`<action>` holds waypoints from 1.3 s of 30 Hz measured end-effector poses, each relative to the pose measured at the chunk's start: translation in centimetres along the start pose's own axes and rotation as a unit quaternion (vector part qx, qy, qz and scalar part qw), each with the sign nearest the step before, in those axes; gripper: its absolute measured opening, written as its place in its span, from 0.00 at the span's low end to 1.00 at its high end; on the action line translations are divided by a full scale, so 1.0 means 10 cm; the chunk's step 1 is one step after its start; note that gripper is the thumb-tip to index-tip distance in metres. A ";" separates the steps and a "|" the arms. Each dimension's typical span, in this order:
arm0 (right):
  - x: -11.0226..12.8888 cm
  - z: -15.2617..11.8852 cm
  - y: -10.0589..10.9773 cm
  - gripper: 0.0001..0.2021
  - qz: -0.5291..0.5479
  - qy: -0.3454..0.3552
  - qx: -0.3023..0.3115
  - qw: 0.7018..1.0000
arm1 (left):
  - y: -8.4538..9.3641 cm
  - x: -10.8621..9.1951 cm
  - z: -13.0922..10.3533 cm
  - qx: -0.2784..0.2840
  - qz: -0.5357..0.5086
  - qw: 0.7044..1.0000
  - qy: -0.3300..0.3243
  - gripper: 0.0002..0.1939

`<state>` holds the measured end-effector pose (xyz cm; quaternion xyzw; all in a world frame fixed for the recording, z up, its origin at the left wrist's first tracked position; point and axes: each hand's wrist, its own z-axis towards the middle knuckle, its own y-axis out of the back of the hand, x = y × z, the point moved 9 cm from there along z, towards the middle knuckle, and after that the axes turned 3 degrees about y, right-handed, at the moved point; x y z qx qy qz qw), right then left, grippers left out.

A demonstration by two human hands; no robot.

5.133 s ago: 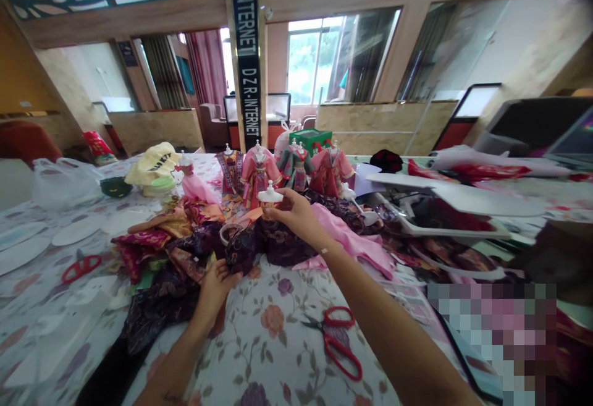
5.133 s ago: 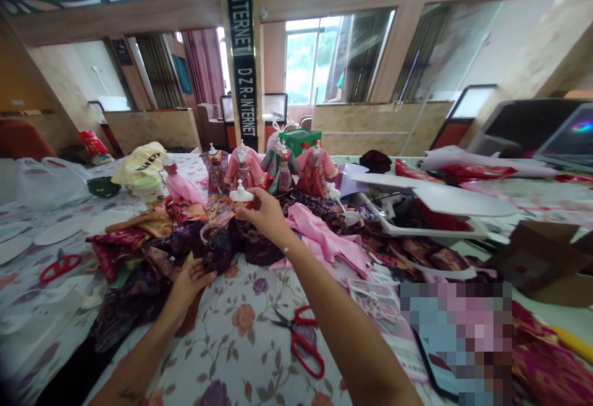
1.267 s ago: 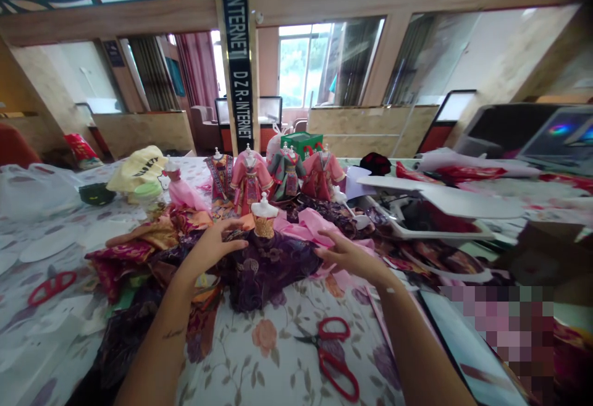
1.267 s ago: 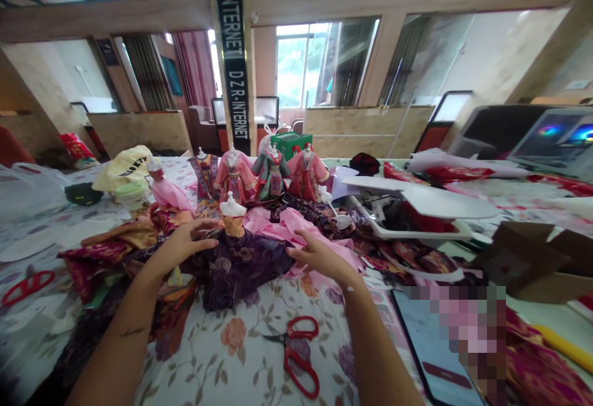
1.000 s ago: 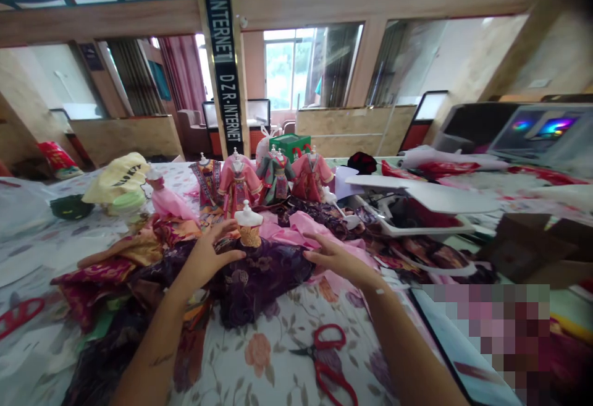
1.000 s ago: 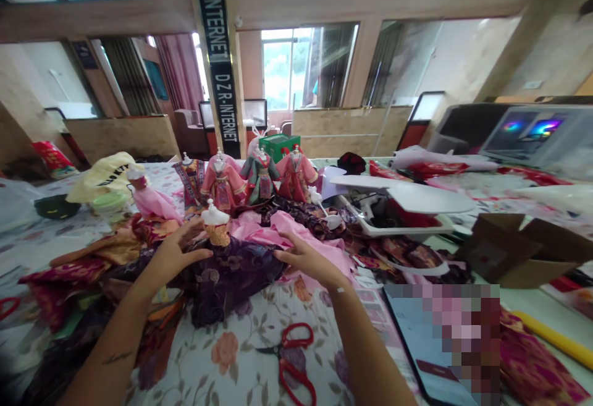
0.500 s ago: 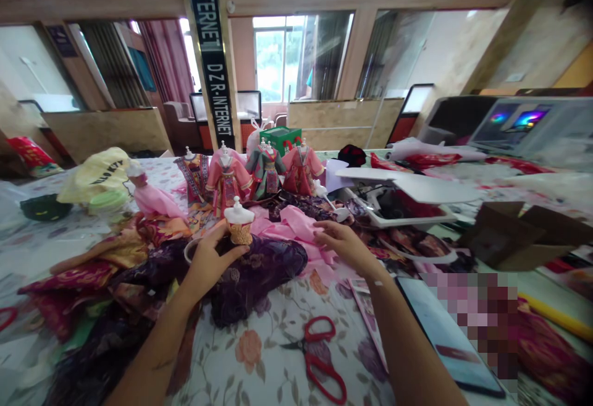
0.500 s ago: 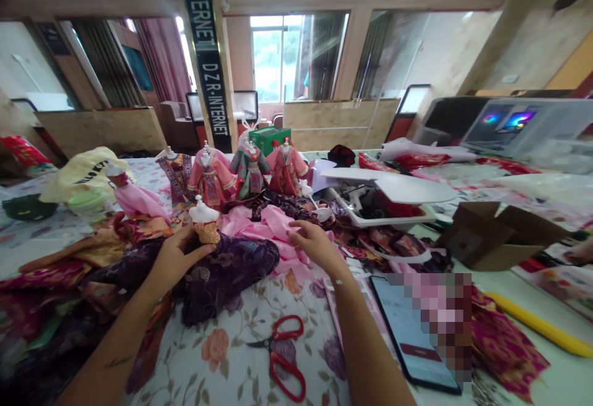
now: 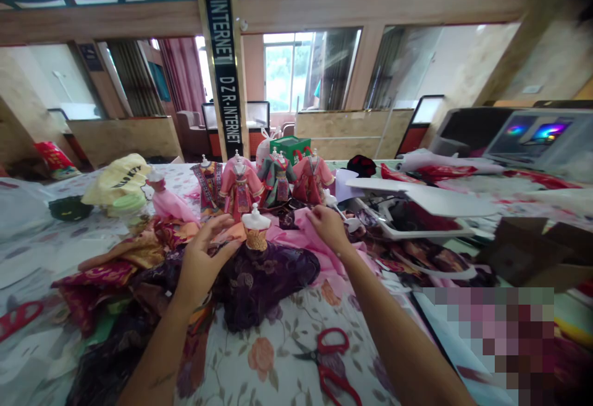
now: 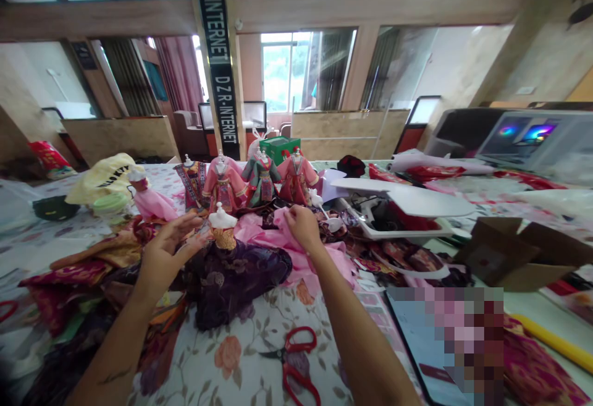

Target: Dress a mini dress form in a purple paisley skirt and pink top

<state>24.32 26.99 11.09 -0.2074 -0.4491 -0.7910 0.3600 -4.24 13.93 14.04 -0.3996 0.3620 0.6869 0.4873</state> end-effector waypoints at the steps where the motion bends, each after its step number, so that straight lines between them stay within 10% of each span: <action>1: 0.01 -0.01 0.11 0.11 0.028 -0.004 -0.014 0.999 | 0.06 -0.03 -0.01 -0.026 0.009 1.000 -0.013 0.21; 5: 0.15 -0.09 0.63 0.16 0.145 -0.008 -0.042 0.989 | 0.19 -0.17 -0.12 -0.107 0.010 0.992 -0.063 0.15; 10: 0.48 -0.43 0.85 0.13 0.352 -0.073 0.014 0.933 | -0.16 -0.34 -0.37 0.002 -0.002 0.998 -0.060 0.09; 15: 0.86 -1.05 0.22 0.13 0.485 -0.180 0.194 0.834 | -0.49 -0.50 -0.58 0.136 -0.039 0.989 -0.048 0.25; 18: 1.05 -1.41 -0.23 0.11 0.556 -0.242 0.325 0.726 | -0.58 -0.50 -0.62 0.193 -0.020 0.979 -0.057 0.16; 24: 1.32 -1.85 -0.61 0.14 0.585 -0.255 0.497 0.588 | -0.50 -0.36 -0.55 0.180 -0.002 0.984 0.007 0.11; 27: 1.37 -1.96 -0.66 0.18 0.543 -0.223 0.535 0.608 | -0.51 -0.32 -0.56 0.196 0.020 0.980 0.033 0.14; 32: 1.24 -1.84 -0.58 0.17 0.336 -0.117 0.507 0.785 | -0.47 -0.26 -0.56 0.195 0.044 0.977 0.072 0.17; 39: 1.31 -1.76 -0.40 0.27 0.363 -0.036 0.535 0.762 | -0.38 -0.28 -0.55 0.184 0.063 0.976 0.093 0.17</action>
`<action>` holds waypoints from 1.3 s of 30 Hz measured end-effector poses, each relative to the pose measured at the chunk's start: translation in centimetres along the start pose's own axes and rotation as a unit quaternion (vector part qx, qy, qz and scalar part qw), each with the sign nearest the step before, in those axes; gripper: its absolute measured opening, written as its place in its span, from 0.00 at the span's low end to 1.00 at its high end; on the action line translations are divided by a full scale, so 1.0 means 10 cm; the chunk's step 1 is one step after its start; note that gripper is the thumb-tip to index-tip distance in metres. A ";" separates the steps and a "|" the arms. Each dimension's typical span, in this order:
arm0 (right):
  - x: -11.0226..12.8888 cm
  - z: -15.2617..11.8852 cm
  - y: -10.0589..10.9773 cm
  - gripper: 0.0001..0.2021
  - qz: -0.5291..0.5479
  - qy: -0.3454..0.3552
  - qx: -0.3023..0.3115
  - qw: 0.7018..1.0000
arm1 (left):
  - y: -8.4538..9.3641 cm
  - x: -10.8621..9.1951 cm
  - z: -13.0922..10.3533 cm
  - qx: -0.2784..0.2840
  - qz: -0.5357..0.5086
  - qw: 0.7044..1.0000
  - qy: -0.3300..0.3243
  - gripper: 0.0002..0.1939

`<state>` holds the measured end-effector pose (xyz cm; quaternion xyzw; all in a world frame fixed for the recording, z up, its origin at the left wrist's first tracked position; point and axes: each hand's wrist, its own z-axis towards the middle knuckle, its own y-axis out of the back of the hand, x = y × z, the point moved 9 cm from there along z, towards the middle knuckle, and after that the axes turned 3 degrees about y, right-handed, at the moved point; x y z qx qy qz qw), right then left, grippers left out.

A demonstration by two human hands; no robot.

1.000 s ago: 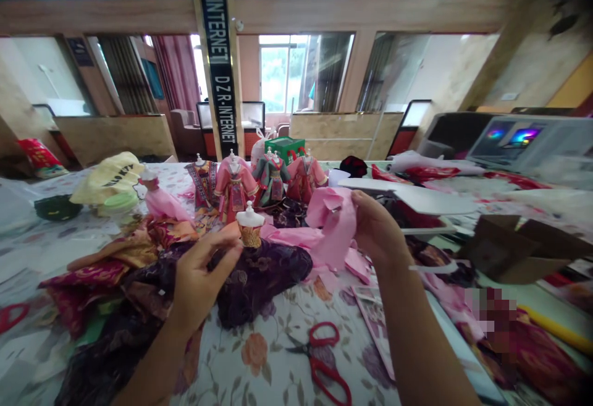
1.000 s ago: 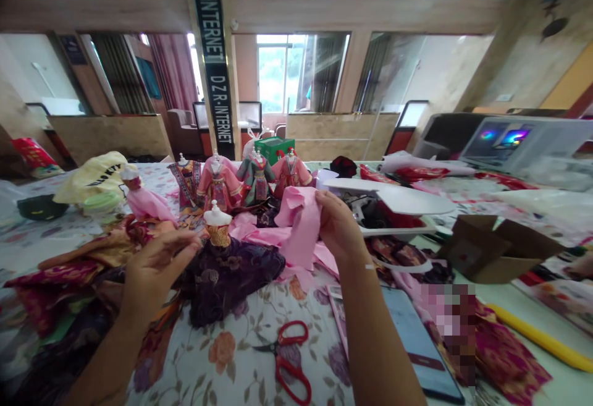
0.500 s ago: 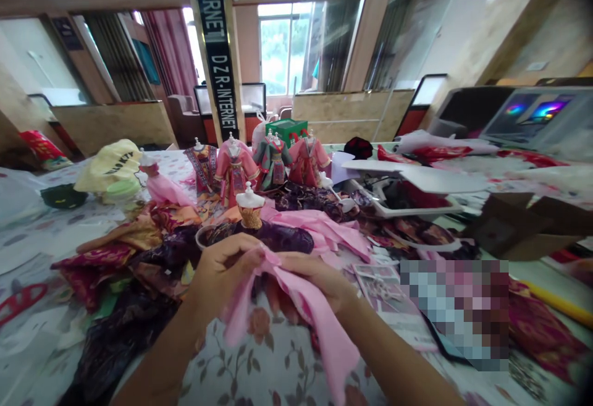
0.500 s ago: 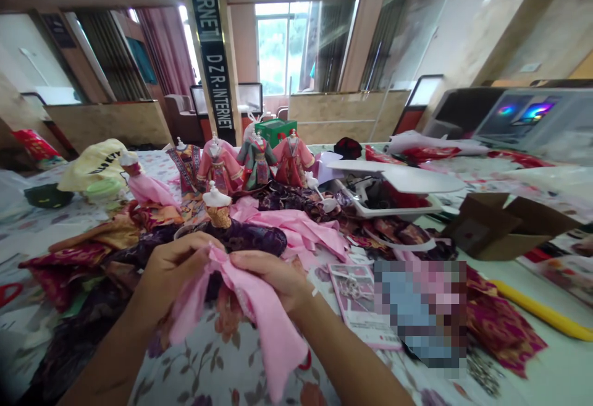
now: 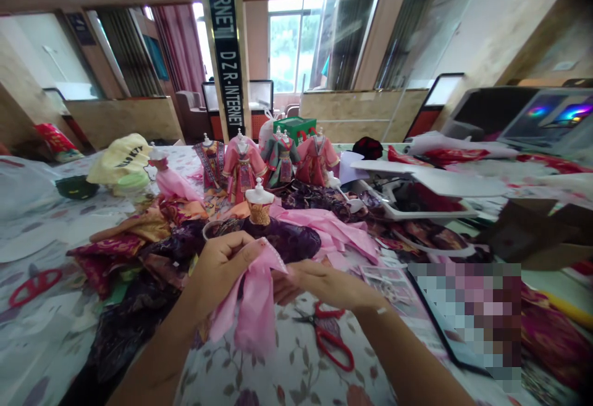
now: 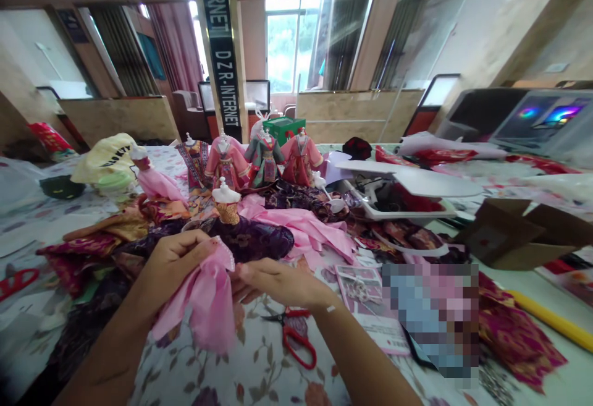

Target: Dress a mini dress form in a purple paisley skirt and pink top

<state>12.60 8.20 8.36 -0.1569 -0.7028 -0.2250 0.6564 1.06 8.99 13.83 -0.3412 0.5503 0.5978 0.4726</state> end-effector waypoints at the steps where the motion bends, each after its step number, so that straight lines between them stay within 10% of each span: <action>1: 0.04 -0.03 0.05 0.27 -0.030 0.014 -0.019 0.999 | 0.00 0.00 0.00 0.000 -0.002 1.000 0.000 0.17; 7: 0.20 -0.13 0.21 0.22 -0.248 0.036 -0.112 0.962 | -0.05 0.00 0.00 0.032 -0.024 0.999 -0.014 0.15; 20: 0.21 0.00 0.04 0.11 -0.194 0.047 -0.137 0.970 | -0.12 -0.18 -0.14 0.173 -0.177 0.964 -0.096 0.10; 26: 0.33 -0.16 0.30 0.12 -0.218 0.067 -0.235 0.945 | 0.06 -0.17 -0.06 0.132 -0.048 0.980 -0.144 0.07; 31: 0.54 -0.36 0.38 0.17 -0.373 0.100 -0.308 0.870 | 0.03 -0.15 -0.02 0.108 0.115 0.974 -0.163 0.06; 39: 0.78 -0.44 0.18 0.18 -0.663 0.150 -0.382 0.626 | -0.15 -0.01 -0.04 0.135 0.101 0.984 -0.057 0.11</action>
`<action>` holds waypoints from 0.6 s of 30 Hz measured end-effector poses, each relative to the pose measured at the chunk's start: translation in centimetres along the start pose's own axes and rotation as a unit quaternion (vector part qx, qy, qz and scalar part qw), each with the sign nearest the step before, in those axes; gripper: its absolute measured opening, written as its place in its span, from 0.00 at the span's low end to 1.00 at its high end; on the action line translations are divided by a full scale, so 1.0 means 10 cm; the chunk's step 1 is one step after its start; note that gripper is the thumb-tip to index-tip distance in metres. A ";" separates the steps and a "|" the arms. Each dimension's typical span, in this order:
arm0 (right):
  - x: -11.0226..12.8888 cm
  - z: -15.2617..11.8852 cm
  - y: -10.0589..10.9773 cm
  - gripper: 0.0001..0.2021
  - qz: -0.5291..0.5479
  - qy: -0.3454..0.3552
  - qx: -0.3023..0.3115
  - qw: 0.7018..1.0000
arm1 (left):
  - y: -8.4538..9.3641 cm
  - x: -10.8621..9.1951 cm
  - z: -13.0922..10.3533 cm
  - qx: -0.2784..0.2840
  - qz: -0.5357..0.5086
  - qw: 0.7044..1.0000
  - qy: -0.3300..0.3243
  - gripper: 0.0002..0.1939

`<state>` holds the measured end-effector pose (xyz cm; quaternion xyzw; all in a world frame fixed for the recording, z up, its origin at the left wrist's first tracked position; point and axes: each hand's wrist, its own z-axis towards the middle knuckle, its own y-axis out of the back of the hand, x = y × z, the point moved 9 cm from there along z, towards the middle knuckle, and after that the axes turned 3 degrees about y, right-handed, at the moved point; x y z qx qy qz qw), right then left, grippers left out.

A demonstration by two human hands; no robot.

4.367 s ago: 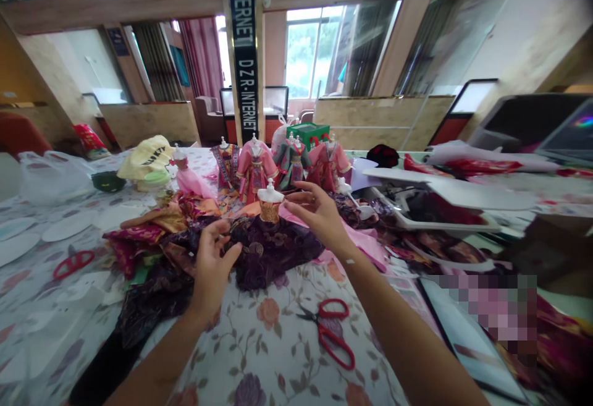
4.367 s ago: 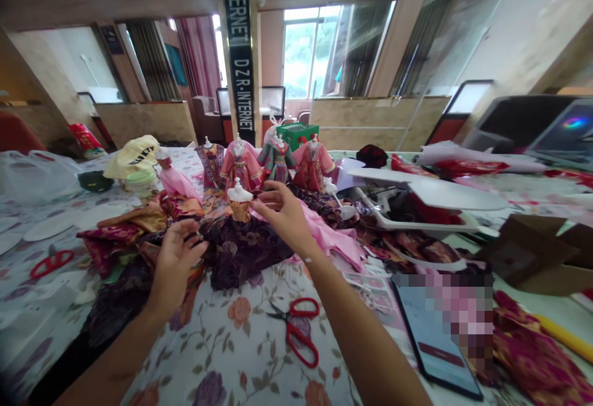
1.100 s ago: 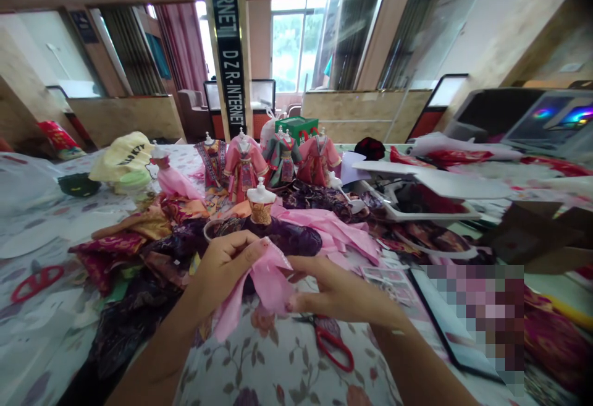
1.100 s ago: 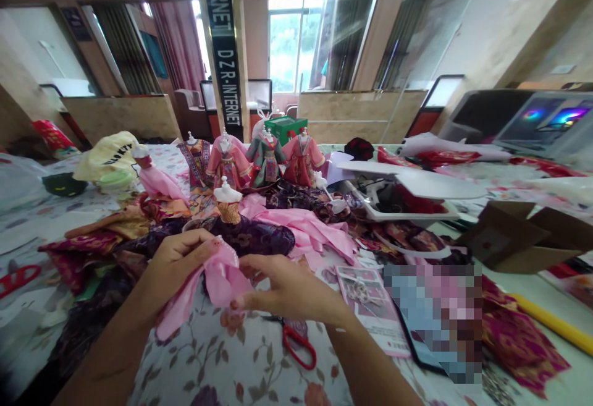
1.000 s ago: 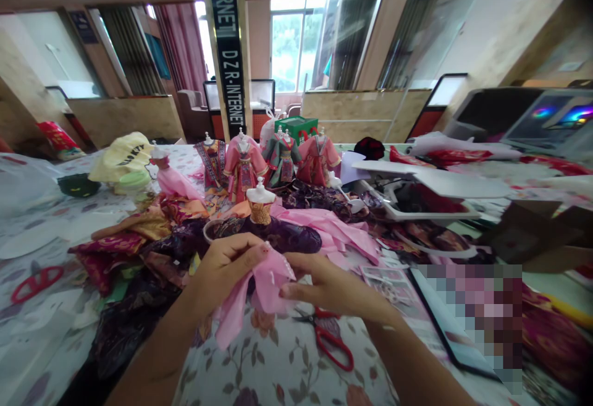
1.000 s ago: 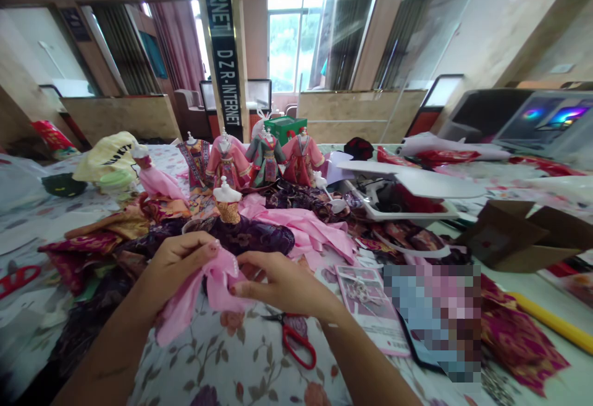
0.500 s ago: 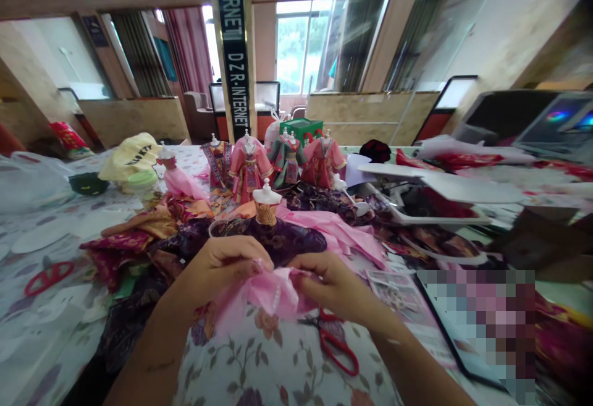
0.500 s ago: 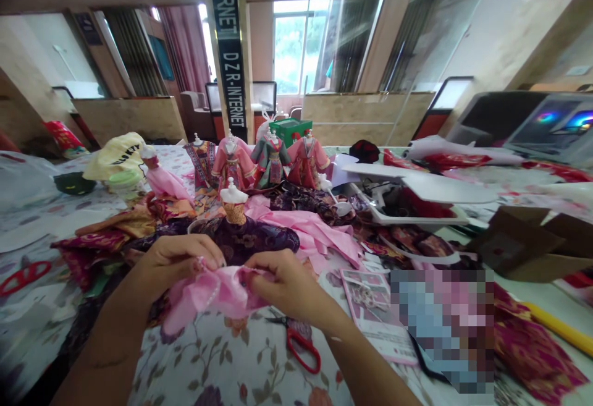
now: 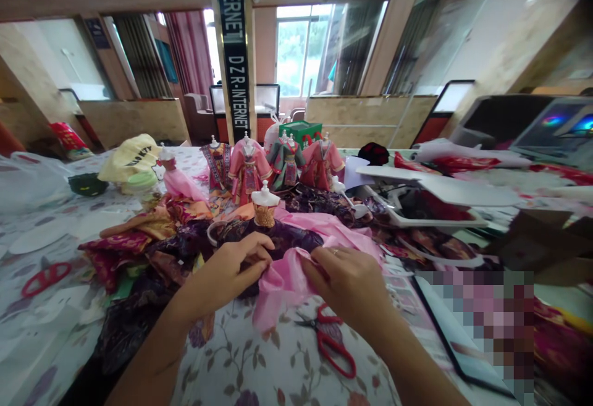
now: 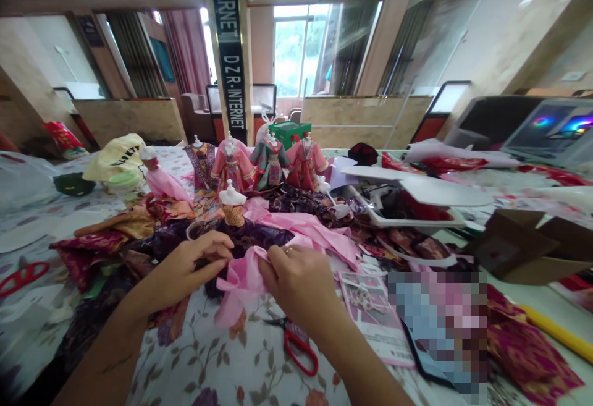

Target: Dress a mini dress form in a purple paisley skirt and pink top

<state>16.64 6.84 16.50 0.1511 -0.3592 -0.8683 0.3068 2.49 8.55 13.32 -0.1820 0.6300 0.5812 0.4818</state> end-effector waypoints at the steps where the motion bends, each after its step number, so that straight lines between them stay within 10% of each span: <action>1: 0.02 0.00 0.01 0.18 -0.020 0.011 -0.003 1.000 | -0.01 -0.02 0.00 -0.001 -0.002 1.000 -0.005 0.11; 10: 0.20 -0.03 0.10 0.13 0.004 0.061 -0.027 0.998 | -0.08 -0.14 0.01 -0.129 0.112 0.983 -0.072 0.08; 18: -0.03 -0.05 0.22 0.07 0.107 -0.008 -0.060 0.992 | -0.08 -0.19 0.04 -0.067 0.015 0.987 -0.148 0.13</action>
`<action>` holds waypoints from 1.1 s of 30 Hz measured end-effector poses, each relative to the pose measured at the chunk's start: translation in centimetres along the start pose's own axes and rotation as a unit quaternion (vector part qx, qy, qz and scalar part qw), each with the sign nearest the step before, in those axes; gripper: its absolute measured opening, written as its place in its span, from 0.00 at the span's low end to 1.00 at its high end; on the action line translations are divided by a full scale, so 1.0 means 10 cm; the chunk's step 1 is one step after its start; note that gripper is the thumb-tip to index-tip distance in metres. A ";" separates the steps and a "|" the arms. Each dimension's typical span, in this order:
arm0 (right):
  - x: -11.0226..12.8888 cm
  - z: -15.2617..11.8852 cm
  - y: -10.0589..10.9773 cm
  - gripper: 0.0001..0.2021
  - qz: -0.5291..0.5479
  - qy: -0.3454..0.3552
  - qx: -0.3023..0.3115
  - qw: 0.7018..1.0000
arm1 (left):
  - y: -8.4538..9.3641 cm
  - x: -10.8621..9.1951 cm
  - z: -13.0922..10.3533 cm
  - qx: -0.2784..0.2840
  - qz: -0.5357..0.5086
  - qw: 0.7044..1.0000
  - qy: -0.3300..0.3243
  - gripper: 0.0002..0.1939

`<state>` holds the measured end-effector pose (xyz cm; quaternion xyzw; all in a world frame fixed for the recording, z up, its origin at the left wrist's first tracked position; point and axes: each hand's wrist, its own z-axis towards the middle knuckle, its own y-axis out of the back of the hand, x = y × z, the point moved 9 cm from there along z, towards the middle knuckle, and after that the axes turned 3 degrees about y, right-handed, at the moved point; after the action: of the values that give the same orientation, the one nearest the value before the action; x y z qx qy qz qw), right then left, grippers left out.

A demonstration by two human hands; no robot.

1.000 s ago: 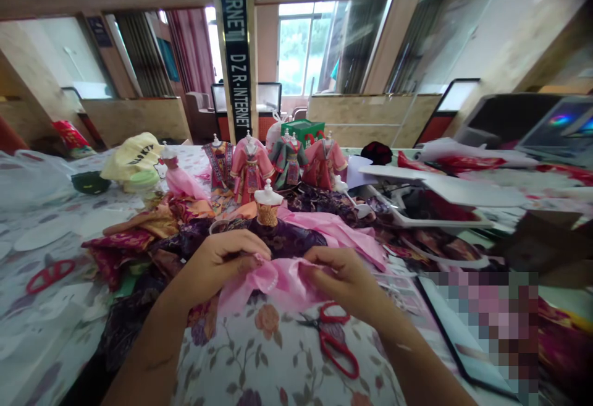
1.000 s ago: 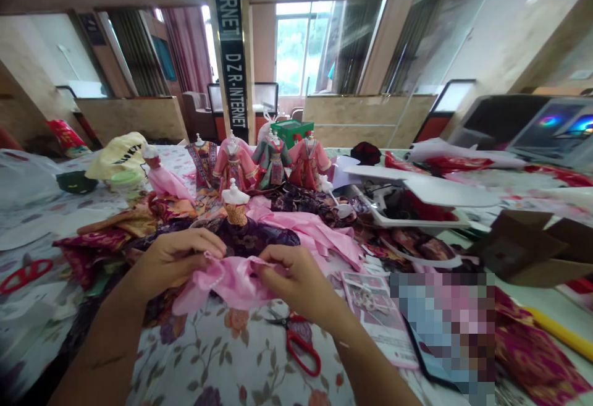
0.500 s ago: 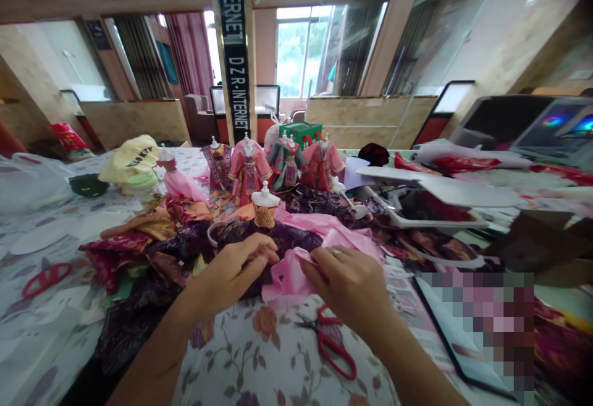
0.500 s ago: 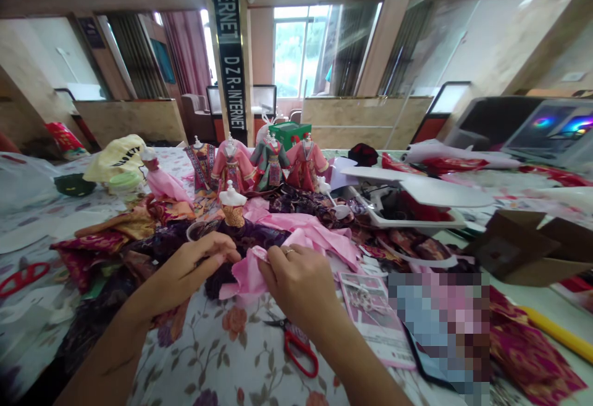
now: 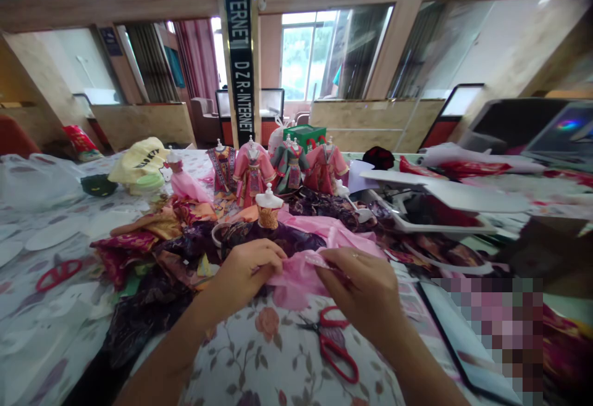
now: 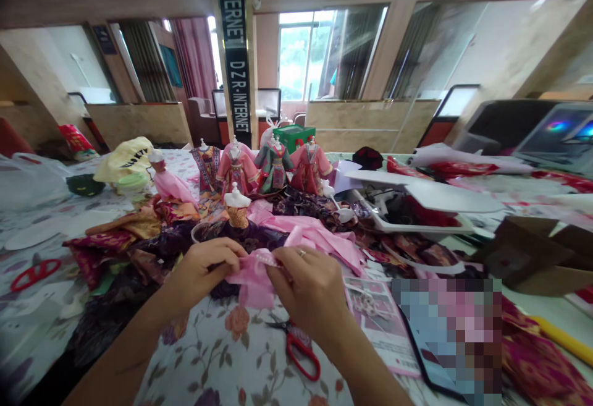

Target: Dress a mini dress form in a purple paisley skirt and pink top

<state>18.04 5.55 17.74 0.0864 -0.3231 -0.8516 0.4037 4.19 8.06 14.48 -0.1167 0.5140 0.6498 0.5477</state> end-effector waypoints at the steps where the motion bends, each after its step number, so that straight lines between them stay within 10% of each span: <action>1: -0.04 0.00 0.02 0.07 -0.001 -0.009 -0.009 1.000 | 0.03 0.00 0.00 0.002 -0.007 1.000 -0.003 0.13; 6: -0.22 -0.02 0.08 0.09 -0.031 -0.043 -0.026 0.998 | 0.15 0.02 -0.04 0.003 0.025 1.000 0.009 0.16; 14: -0.10 -0.07 -0.27 0.16 -0.004 -0.015 0.193 0.981 | 0.08 -0.02 -0.09 0.046 0.151 0.986 0.059 0.16; 19: -0.03 -0.05 -0.25 0.16 -0.096 0.022 0.184 0.978 | 0.03 -0.16 -0.13 0.085 0.236 0.968 0.016 0.17; 28: 0.20 1.21 0.45 0.17 -0.216 0.070 -0.060 0.972 | 1.04 -1.20 0.53 -0.221 0.417 0.870 -0.140 0.13; 33: -0.09 1.78 0.04 0.15 -0.281 0.050 -0.038 0.957 | 1.40 -0.95 1.00 -0.316 0.466 0.818 -0.118 0.13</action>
<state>11.67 14.61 31.75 0.2010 -0.2320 -0.9370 0.1665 0.22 12.20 33.28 0.0471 0.2051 0.9629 0.1692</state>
